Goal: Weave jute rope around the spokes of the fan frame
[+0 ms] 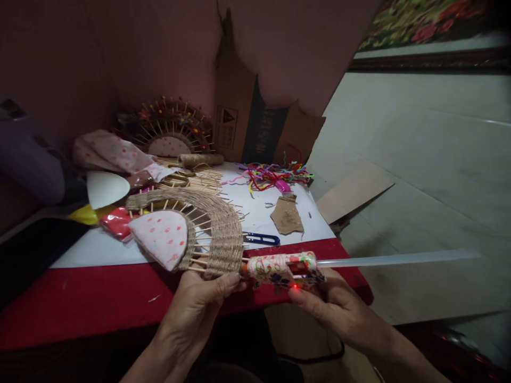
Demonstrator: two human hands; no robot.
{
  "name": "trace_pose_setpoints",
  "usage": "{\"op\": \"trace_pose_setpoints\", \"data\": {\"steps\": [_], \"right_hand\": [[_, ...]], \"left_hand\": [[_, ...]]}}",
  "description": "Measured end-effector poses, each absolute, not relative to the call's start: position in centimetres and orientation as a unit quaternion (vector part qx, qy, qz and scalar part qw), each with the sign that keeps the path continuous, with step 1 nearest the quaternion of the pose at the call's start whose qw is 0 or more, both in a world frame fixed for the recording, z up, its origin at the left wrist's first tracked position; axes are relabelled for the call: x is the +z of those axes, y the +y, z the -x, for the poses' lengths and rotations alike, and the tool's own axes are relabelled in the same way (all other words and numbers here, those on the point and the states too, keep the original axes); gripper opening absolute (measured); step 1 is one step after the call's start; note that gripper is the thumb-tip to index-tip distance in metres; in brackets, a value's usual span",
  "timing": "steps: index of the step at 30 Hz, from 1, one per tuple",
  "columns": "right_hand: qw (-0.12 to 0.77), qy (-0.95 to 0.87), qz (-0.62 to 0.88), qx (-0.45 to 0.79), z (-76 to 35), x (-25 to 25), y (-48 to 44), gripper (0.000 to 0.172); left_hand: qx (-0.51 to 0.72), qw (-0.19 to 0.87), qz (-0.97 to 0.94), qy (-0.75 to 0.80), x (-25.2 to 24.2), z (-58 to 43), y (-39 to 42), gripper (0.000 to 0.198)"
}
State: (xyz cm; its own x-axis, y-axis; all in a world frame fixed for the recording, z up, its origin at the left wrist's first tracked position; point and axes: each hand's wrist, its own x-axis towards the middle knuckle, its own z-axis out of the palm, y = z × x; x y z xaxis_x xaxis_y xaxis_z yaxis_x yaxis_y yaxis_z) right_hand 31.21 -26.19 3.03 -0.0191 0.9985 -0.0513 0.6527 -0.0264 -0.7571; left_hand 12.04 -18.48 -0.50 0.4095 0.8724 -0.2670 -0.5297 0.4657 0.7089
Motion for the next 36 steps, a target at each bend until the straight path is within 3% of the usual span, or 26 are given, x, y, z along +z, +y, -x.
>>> {"op": "trace_pose_setpoints", "data": {"steps": [6,16,28,36], "right_hand": [[0.256,-0.643,0.657,0.297,-31.6,2.9,-26.4,0.024],[0.255,-0.655,0.639,0.312,-30.7,3.7,-26.3,0.027],[0.211,-0.670,0.668,0.246,-30.8,3.8,-26.6,0.027],[0.257,-0.655,0.668,0.243,-30.7,3.6,-26.6,0.023]], "left_hand": [[0.440,0.796,-0.277,0.310,-0.6,-12.0,-18.6,0.042],[0.447,0.795,-0.268,0.311,-0.7,-12.1,-18.6,0.050],[0.451,0.794,-0.256,0.318,-0.6,-12.2,-18.6,0.058],[0.455,0.790,-0.257,0.321,-0.3,-12.2,-18.7,0.057]]}}
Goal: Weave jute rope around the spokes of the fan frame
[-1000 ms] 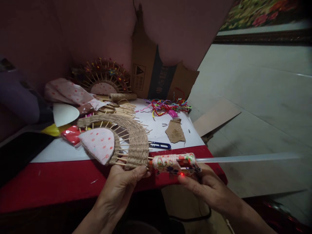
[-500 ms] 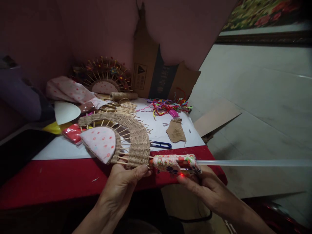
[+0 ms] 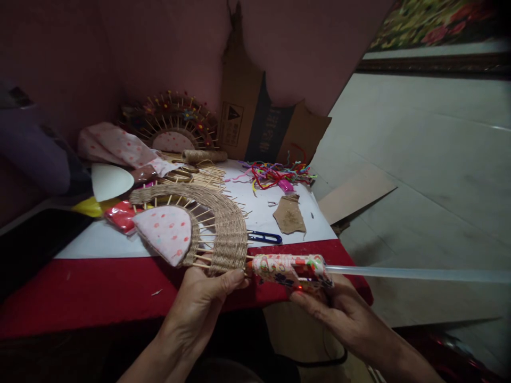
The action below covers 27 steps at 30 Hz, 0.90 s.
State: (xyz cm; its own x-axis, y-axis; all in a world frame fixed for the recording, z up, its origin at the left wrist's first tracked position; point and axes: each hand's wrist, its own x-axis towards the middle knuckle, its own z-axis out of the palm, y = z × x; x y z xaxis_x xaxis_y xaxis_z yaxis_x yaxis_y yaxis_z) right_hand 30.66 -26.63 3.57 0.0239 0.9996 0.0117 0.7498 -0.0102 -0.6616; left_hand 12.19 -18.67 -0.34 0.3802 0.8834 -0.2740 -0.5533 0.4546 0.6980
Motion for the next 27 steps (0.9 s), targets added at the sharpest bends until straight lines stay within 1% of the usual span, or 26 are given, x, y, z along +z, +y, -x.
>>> {"op": "trace_pose_setpoints", "data": {"steps": [6,15,21,27], "right_hand": [[0.220,-0.664,0.670,0.247,-30.60,3.26,-26.48,0.026],[0.203,-0.671,0.669,0.249,-30.47,3.51,-26.68,0.028],[0.215,-0.672,0.663,0.248,-30.52,3.36,-26.65,0.025],[0.224,-0.673,0.664,0.237,-30.51,3.26,-26.52,0.024]], "left_hand": [[0.454,0.793,-0.250,0.320,-0.30,-12.09,-18.74,0.055],[0.457,0.793,-0.250,0.316,-0.65,-12.16,-18.67,0.058],[0.458,0.793,-0.249,0.315,-0.71,-12.20,-18.67,0.056],[0.464,0.792,-0.243,0.313,-0.56,-12.24,-18.67,0.059]]}}
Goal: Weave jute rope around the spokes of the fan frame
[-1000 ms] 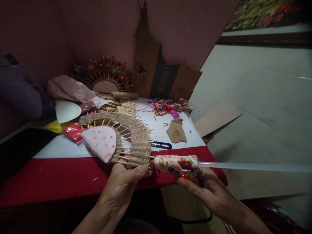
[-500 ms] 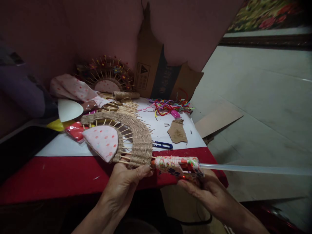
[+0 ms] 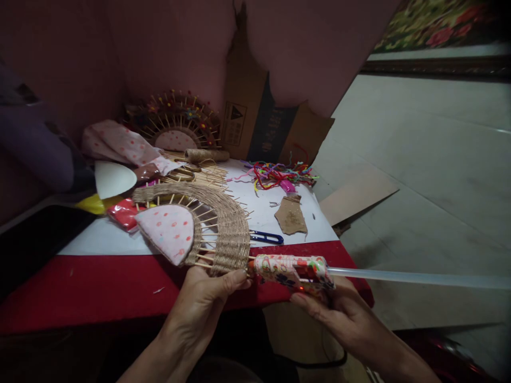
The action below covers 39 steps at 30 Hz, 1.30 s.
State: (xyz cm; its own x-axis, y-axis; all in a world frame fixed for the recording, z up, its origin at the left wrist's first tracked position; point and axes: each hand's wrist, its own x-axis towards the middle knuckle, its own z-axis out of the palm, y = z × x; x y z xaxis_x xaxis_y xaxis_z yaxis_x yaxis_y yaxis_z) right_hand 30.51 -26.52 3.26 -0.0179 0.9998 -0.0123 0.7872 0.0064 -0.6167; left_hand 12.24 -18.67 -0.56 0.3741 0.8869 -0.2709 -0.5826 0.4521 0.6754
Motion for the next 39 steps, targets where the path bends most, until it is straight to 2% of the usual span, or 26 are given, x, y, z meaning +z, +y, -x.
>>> {"op": "trace_pose_setpoints", "data": {"steps": [9,13,20,26,27,32,35,39], "right_hand": [[0.225,-0.669,0.664,0.247,-30.7,3.2,-26.7,0.023],[0.275,-0.671,0.641,0.252,-30.3,3.6,-26.5,0.024],[0.379,-0.598,0.651,0.275,-30.6,3.8,-26.7,0.025],[0.506,-0.507,0.668,0.202,-35.0,3.2,-24.2,0.034],[0.499,-0.513,0.680,0.158,-36.0,3.0,-23.4,0.034],[0.324,-0.649,0.688,-0.002,-39.6,1.2,-19.7,0.035],[0.230,-0.686,0.690,-0.010,-40.2,-0.4,-18.3,0.036],[0.179,-0.686,0.705,-0.019,-40.8,-1.7,-16.8,0.038]], "left_hand": [[0.461,0.790,-0.247,0.318,-0.5,-12.2,-18.7,0.057],[0.462,0.793,-0.242,0.315,-0.6,-12.3,-18.7,0.058],[0.456,0.791,-0.231,0.336,-0.2,-12.2,-18.7,0.048],[0.458,0.787,-0.230,0.344,-0.3,-12.2,-18.7,0.055],[0.460,0.785,-0.229,0.347,-0.3,-12.2,-18.7,0.055],[0.454,0.780,-0.227,0.366,-0.2,-12.3,-18.5,0.042],[0.456,0.779,-0.230,0.363,-0.2,-12.3,-18.4,0.037],[0.459,0.779,-0.227,0.361,-0.3,-12.4,-18.3,0.040]]}}
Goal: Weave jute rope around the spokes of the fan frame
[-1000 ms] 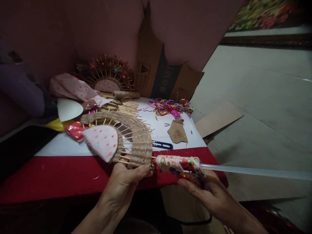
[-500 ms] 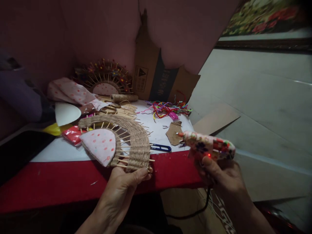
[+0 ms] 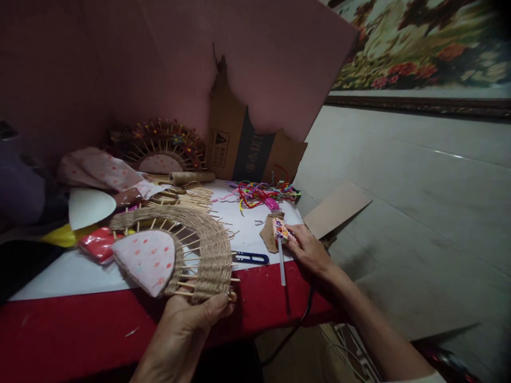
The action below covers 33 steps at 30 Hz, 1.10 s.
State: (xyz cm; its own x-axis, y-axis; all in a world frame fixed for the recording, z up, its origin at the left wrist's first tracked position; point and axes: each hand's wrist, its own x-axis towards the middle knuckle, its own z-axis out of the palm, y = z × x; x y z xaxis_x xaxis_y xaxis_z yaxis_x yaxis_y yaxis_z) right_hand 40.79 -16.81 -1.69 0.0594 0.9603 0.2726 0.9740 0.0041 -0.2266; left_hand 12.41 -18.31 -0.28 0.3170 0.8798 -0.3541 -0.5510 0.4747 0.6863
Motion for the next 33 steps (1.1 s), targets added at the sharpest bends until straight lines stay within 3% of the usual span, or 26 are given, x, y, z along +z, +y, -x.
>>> {"op": "trace_pose_setpoints", "data": {"steps": [8,11,14,16,19,24,33], "right_hand": [[0.165,-0.655,0.734,-0.072,-41.2,-1.1,-14.8,0.038],[0.296,-0.650,0.688,-0.128,-37.0,0.7,-17.3,0.029],[0.420,-0.695,0.584,0.003,-31.2,2.1,-20.9,0.012],[0.446,-0.704,0.547,0.078,-28.0,2.2,-22.6,0.012],[0.477,-0.691,0.536,0.091,-25.5,1.6,-23.5,0.014],[0.489,-0.677,0.535,0.131,-25.1,1.0,-22.9,0.012],[0.431,-0.728,0.516,0.132,-25.1,1.3,-22.5,0.018]], "left_hand": [[0.472,0.776,-0.222,0.356,0.0,-12.6,-18.2,0.044],[0.468,0.777,-0.223,0.357,0.0,-12.5,-18.2,0.044],[0.459,0.779,-0.235,0.356,-0.3,-12.4,-18.2,0.039],[0.454,0.781,-0.245,0.351,-0.6,-12.4,-18.1,0.034],[0.448,0.788,-0.254,0.337,-0.8,-12.3,-18.2,0.031],[0.439,0.801,-0.272,0.302,-1.0,-12.2,-18.2,0.024],[0.441,0.812,-0.265,0.273,-1.4,-12.2,-18.2,0.021]]}}
